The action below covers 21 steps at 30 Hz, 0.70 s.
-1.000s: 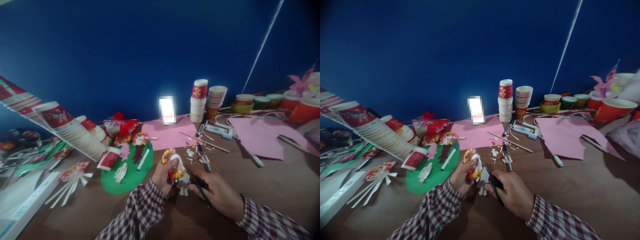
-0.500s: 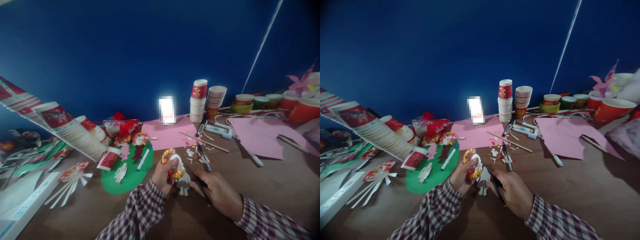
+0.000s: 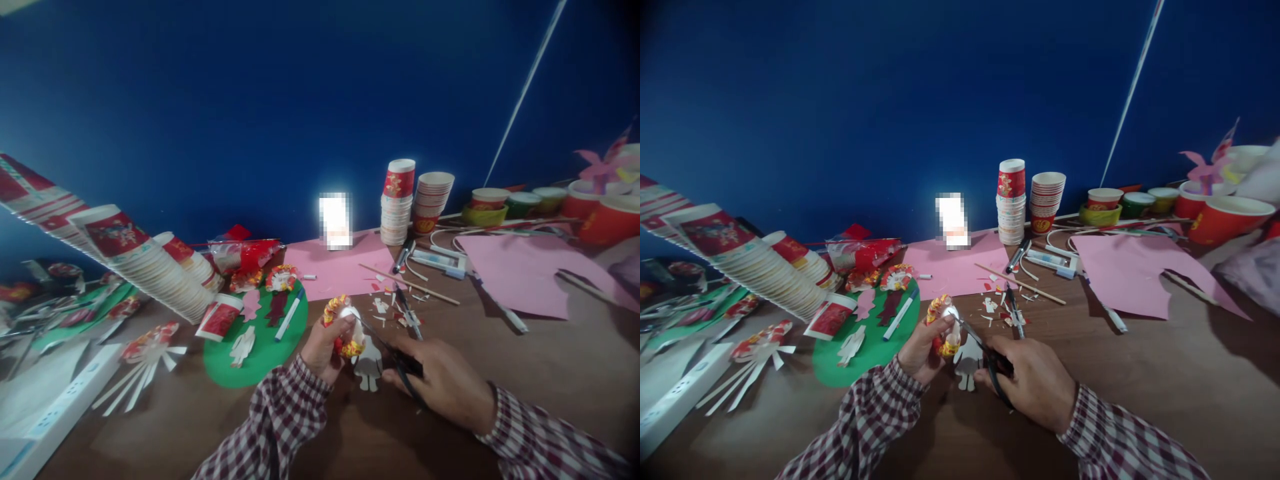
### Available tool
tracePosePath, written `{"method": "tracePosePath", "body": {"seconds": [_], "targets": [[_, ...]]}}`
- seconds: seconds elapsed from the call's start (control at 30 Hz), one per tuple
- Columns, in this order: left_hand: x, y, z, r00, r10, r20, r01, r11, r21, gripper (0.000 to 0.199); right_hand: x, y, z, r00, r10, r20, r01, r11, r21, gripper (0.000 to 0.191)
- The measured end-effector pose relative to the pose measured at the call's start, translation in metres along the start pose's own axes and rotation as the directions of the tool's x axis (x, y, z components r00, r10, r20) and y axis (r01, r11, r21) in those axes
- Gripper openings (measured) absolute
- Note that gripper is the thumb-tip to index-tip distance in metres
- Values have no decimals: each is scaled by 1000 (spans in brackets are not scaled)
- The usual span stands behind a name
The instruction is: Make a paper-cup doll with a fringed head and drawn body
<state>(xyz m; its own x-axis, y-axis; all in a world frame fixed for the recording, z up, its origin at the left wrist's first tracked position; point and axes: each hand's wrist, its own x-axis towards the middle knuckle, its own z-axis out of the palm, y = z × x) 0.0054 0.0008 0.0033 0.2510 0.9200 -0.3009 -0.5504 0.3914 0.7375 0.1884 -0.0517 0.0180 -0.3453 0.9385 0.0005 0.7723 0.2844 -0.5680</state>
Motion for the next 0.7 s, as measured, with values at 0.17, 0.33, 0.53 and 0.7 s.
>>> {"method": "tracePosePath", "body": {"seconds": [0.17,0.33,0.53,0.7], "targets": [[-1,1,2,999,-38,19,38,999,9,39,1,6,3,1000,11,-14,-11,1000,-20,21],[0,0,2,999,-44,21,44,999,16,41,1,8,4,1000,21,0,-21,999,-27,22],[1,-1,1,999,-33,7,33,999,16,43,1,10,5,1000,4,-6,-4,1000,-11,20],[1,-1,1,1000,-24,6,24,999,21,43,1,7,1,1000,-5,4,5,1000,-21,20]]}}
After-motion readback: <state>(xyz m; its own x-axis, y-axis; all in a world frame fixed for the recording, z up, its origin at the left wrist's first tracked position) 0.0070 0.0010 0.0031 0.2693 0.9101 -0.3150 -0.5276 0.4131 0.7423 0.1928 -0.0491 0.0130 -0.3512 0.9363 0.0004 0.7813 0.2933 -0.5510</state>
